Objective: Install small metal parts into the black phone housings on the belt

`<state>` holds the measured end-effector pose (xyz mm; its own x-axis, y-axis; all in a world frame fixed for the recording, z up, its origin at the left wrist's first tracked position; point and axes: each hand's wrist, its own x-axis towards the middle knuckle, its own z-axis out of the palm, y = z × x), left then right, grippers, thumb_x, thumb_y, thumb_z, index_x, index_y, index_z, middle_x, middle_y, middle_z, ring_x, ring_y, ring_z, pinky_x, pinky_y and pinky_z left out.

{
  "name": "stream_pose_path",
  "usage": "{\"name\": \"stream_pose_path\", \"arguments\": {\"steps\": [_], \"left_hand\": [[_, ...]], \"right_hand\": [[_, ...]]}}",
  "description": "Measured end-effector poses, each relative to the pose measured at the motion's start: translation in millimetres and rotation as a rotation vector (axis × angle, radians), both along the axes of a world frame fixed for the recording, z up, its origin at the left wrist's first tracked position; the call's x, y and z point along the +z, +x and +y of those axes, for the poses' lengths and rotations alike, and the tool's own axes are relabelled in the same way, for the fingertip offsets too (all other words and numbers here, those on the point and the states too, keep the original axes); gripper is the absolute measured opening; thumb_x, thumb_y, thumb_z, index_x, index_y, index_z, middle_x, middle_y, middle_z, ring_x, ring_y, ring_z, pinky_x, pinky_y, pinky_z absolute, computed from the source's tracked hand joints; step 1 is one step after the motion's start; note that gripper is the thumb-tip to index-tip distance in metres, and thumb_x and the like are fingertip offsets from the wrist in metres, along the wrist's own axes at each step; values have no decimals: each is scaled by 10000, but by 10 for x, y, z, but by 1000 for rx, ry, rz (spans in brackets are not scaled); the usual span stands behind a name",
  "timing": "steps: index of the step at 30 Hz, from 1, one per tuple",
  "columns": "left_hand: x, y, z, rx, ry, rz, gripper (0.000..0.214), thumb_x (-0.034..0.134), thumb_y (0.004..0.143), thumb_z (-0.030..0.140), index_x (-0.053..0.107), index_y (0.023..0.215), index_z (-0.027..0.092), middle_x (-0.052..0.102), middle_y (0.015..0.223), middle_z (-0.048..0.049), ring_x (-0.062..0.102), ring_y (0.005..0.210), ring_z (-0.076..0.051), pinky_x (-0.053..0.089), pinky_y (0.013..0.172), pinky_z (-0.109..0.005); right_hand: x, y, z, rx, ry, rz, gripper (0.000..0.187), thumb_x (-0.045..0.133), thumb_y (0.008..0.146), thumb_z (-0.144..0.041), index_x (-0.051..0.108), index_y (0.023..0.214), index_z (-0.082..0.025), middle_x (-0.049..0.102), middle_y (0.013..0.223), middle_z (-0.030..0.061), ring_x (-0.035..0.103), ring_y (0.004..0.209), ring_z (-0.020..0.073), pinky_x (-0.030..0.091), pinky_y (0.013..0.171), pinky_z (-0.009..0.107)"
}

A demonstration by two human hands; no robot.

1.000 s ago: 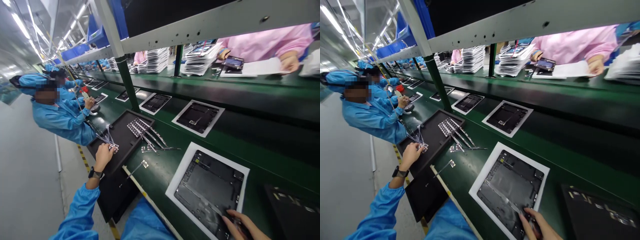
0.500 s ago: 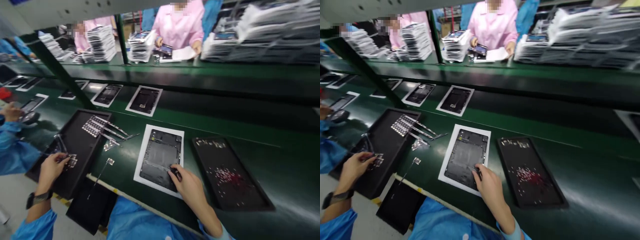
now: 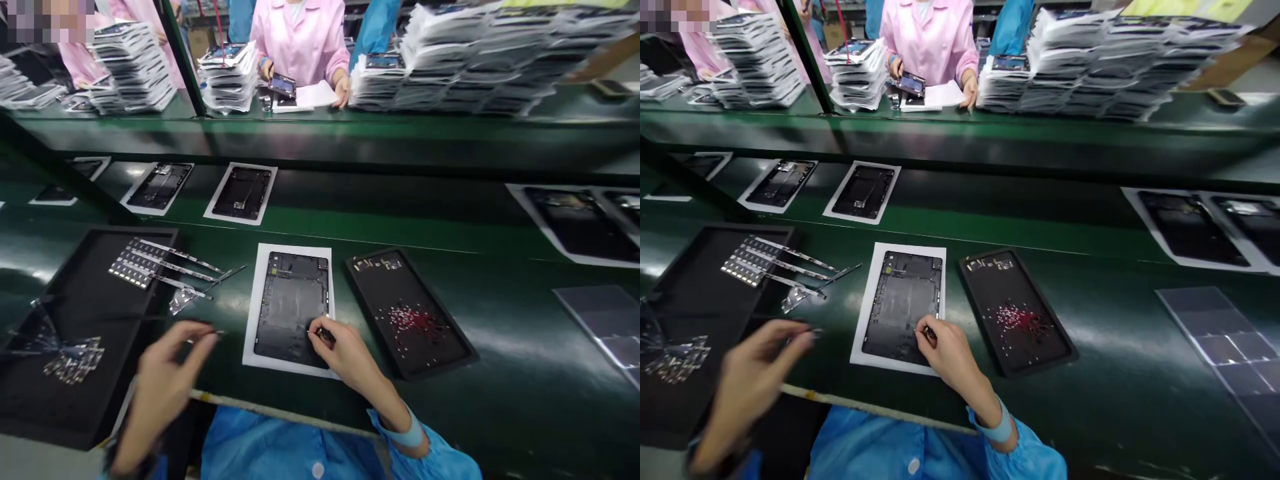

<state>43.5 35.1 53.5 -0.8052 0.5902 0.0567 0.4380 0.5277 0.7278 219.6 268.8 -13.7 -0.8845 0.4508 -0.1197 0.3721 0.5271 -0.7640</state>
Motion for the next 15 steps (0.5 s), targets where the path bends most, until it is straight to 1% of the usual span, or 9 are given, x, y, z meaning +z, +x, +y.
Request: {"name": "stream_pose_path", "arguments": {"steps": [1,3,4,6,9,12,15], "left_hand": [[-113,69,234,-82,46,-56,163,624,849,368,648,883,210,729,806,-21,698,752,-188,564,692,-279],[-333,184,643,-212,103,-130,113,574,876,274,626,946,202,718,812,-22,687,738,-164,542,688,-257],[-425,229,798,-273,115,-165,114,556,882,245,615,968,200,710,808,-20,678,726,-156,531,680,-248],[-557,286,998,-373,118,-224,119,535,887,210,603,985,198,698,804,-17,658,708,-147,512,682,-243],[-627,285,1091,-476,100,-318,141,533,887,190,605,1008,193,687,796,-12,631,694,-142,489,690,-243],[-612,233,1100,-523,76,-391,148,550,878,193,620,1008,183,696,818,-21,632,722,-150,471,680,-238],[-581,207,1122,-552,49,-381,118,552,881,194,651,943,179,704,841,-32,636,754,-158,458,698,-244]], "right_hand": [[-13,7,-1,-2,17,15,115,497,873,-217,590,805,-210,510,591,-27,499,537,153,351,553,241],[-40,20,-6,1,55,37,92,510,854,-199,586,803,-207,488,596,-29,496,543,152,346,558,241],[-51,25,-9,6,68,48,82,516,848,-192,585,805,-206,487,604,-28,498,550,152,346,562,241],[-67,31,-14,19,88,76,75,523,841,-172,581,807,-207,488,615,-27,499,559,153,346,564,241],[-71,26,-18,29,105,140,101,522,831,-127,570,793,-207,505,635,-20,491,570,151,348,566,241],[-56,16,-13,43,79,186,120,524,837,-107,572,783,-204,501,635,-22,483,583,147,352,577,240],[-38,14,-1,41,13,197,118,531,842,-109,582,790,-201,491,633,-28,485,589,140,356,580,236]]}}
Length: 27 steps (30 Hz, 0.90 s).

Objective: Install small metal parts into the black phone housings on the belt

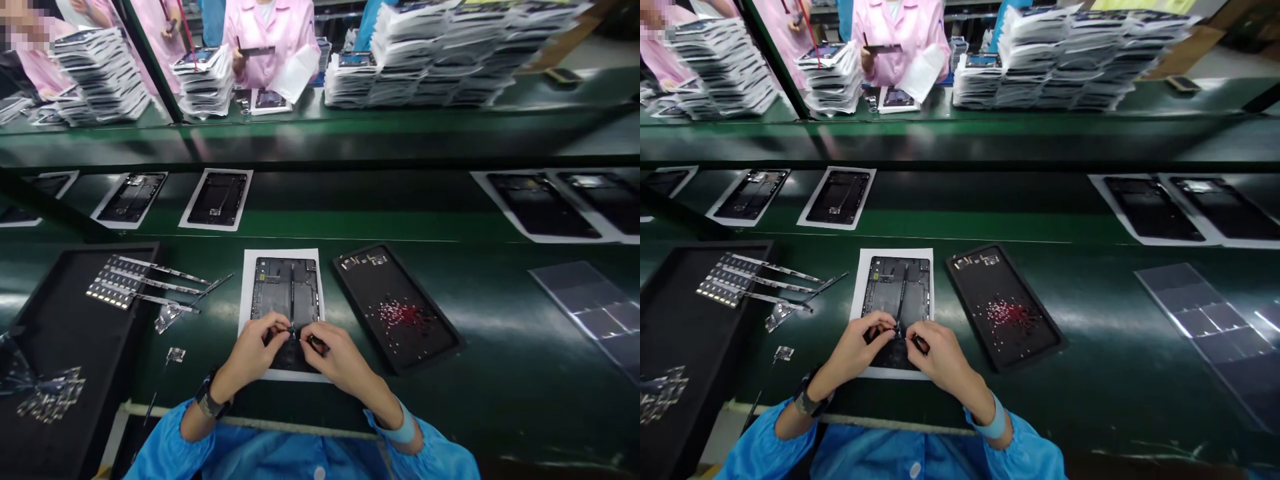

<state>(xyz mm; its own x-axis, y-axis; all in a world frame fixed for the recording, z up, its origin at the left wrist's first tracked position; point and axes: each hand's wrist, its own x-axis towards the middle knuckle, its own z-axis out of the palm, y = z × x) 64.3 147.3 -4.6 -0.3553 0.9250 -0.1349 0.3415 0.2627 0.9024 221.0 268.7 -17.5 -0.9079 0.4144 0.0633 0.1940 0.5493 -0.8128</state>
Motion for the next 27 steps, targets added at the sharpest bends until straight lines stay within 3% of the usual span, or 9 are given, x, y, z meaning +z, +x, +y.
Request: {"name": "stream_pose_path", "arguments": {"steps": [3,6,13,20,27], "left_hand": [[19,18,34,-65,1,17,171,520,898,185,691,895,179,694,841,-39,630,785,-165,445,736,-254],[30,47,67,-99,-68,-25,203,533,899,223,725,865,168,663,786,-39,588,703,-155,413,651,-248],[8,86,145,-84,-144,-91,165,549,847,191,692,774,152,632,701,-20,545,639,-139,366,603,-244],[-71,135,132,-53,-79,-42,159,533,868,217,665,791,170,618,726,-18,536,645,-139,385,621,-253],[-18,20,133,-10,-95,-379,90,573,832,230,561,902,174,585,715,12,560,609,-125,452,636,-258]], "right_hand": [[-5,5,9,-10,-51,5,107,533,852,-120,591,809,-200,502,645,-28,488,585,135,359,576,235],[-31,9,5,-15,-38,9,111,539,857,-121,594,804,-201,502,639,-28,493,592,139,361,580,237],[-53,7,-27,-30,49,-13,118,545,861,-118,597,799,-204,515,625,-23,512,603,149,380,602,246],[14,-12,-5,-95,-56,-128,91,572,862,-162,646,825,-200,592,677,-6,550,615,150,373,579,240],[100,-12,45,-42,-227,-97,151,572,846,-154,663,731,-188,562,591,-38,483,535,114,345,555,233]]}}
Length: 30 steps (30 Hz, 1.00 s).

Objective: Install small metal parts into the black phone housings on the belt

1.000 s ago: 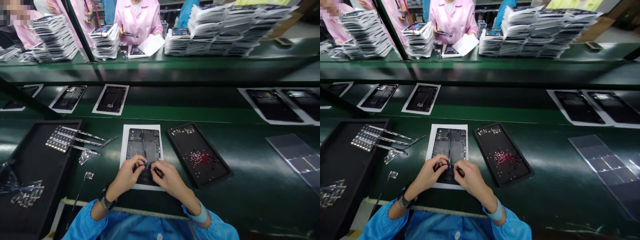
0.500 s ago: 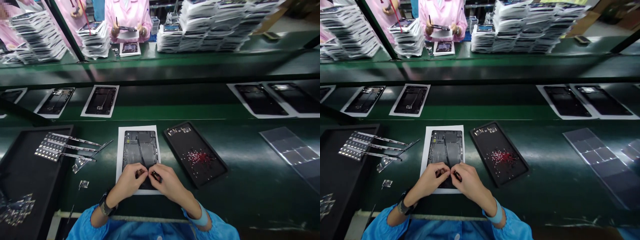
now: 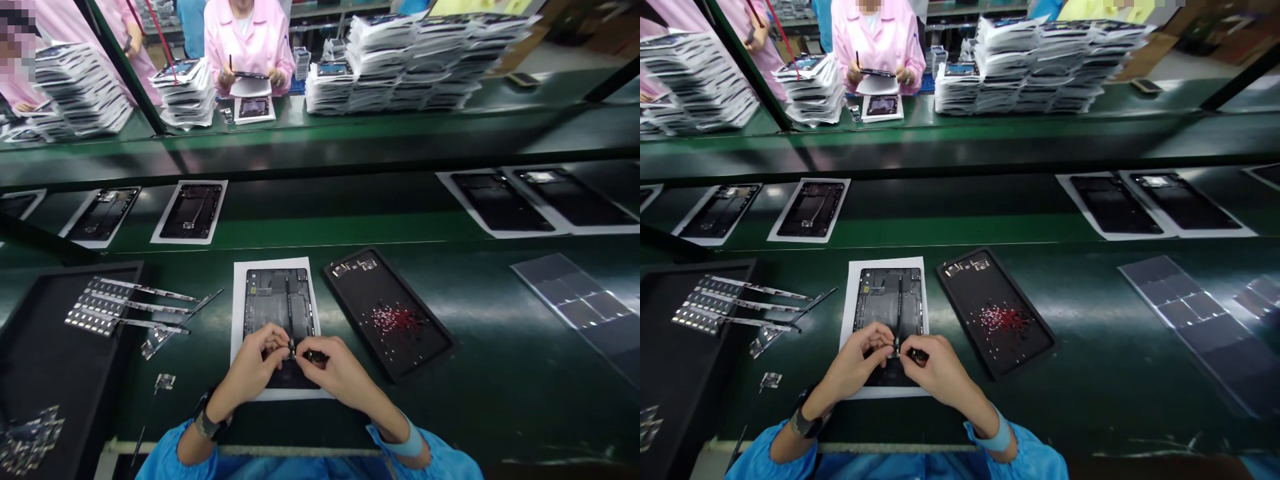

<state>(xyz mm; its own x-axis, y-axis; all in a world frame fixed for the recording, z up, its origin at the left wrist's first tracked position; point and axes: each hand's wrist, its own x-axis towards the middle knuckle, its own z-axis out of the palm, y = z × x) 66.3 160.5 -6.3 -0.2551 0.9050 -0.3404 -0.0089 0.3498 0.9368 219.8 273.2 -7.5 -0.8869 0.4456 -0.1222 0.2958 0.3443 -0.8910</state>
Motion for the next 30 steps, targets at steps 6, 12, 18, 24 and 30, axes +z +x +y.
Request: {"name": "stream_pose_path", "arguments": {"steps": [6,12,18,24,30], "left_hand": [[5,-25,3,-12,-13,-83,105,619,819,236,560,870,166,564,672,24,540,604,-117,431,611,-249],[19,-30,5,-24,-38,-114,115,638,808,233,559,854,164,563,660,30,537,592,-114,425,594,-244],[-27,-13,-4,-22,-44,-50,92,630,798,211,563,843,167,573,645,31,537,578,-119,403,589,-247],[-70,51,-12,61,-30,-14,76,625,769,178,572,822,172,578,624,30,533,579,-122,401,584,-243],[-24,67,10,89,-13,52,75,611,762,133,565,802,177,576,626,29,527,577,-116,389,573,-234]], "right_hand": [[11,4,2,19,9,12,162,560,839,-148,678,737,-188,564,587,-31,469,532,118,341,543,238],[11,12,7,36,15,23,151,580,834,-141,686,737,-188,572,592,-32,484,539,116,354,560,235],[0,1,18,31,-18,2,141,592,822,-159,688,722,-186,586,599,-28,483,539,116,349,551,228],[-39,-1,2,-1,-34,-26,189,552,833,-202,661,679,-185,535,542,-25,447,510,129,329,500,236],[-87,-11,13,19,-22,-45,205,527,842,-234,653,686,-190,513,533,-30,428,493,131,324,485,241]]}}
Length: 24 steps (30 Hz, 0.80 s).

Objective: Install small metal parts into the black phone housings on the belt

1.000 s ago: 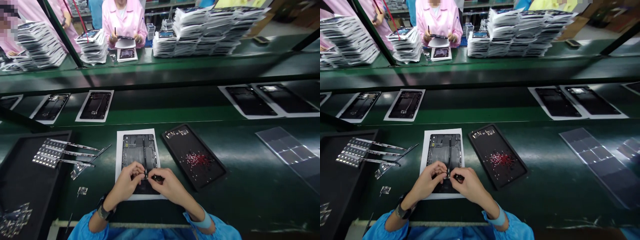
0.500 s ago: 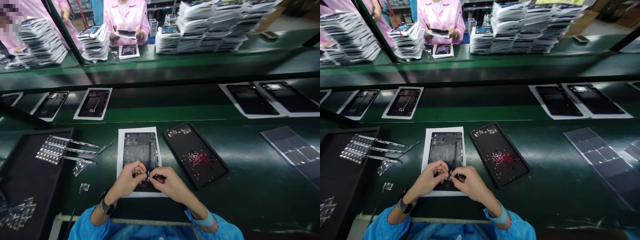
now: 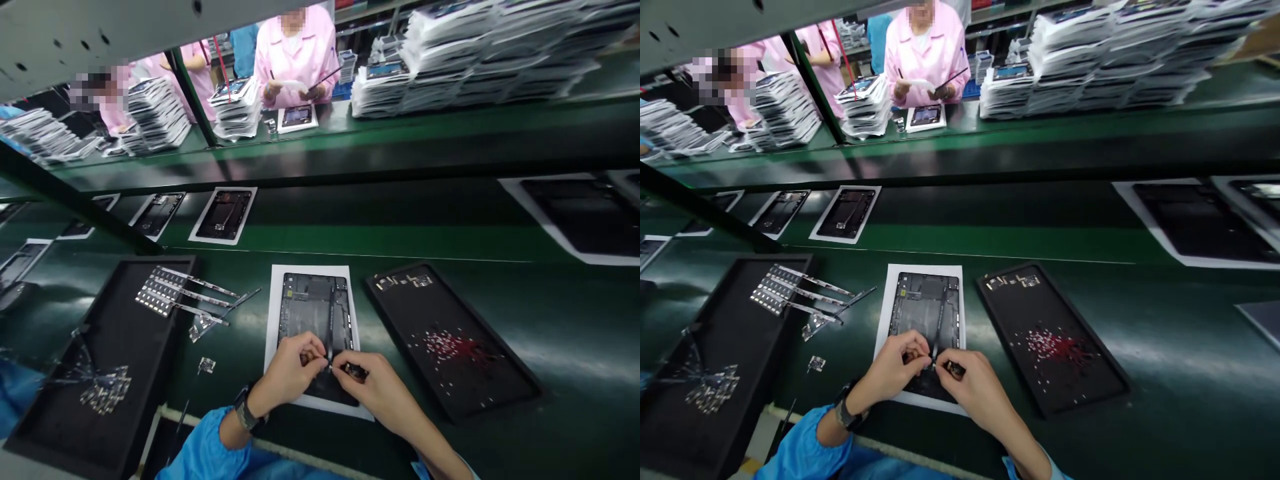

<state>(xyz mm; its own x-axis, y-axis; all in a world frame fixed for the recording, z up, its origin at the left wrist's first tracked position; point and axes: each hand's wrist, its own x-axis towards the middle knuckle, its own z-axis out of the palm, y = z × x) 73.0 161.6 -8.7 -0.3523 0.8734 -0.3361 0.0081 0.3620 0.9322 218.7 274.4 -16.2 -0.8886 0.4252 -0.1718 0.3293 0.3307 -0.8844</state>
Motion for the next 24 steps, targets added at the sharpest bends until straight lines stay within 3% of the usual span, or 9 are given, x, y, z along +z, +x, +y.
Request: {"name": "stream_pose_path", "arguments": {"steps": [10,18,24], "left_hand": [[-47,50,-46,-2,17,85,19,587,802,194,575,797,180,583,639,21,545,598,-128,399,586,-243],[2,-38,-43,-26,-40,-110,133,655,793,269,565,814,175,594,624,24,585,572,-128,449,588,-251],[29,-52,-22,-41,-39,-156,153,669,784,279,564,811,172,593,629,29,585,574,-125,452,600,-255]], "right_hand": [[42,-4,-38,-36,30,0,171,571,846,-191,678,713,-178,611,597,-21,511,543,124,369,554,233],[96,21,8,5,-37,-9,155,583,870,-201,698,769,-180,592,600,-27,471,523,114,359,516,222],[111,32,52,14,-135,-13,142,605,850,-171,723,771,-177,628,612,-23,527,544,121,389,543,224]]}}
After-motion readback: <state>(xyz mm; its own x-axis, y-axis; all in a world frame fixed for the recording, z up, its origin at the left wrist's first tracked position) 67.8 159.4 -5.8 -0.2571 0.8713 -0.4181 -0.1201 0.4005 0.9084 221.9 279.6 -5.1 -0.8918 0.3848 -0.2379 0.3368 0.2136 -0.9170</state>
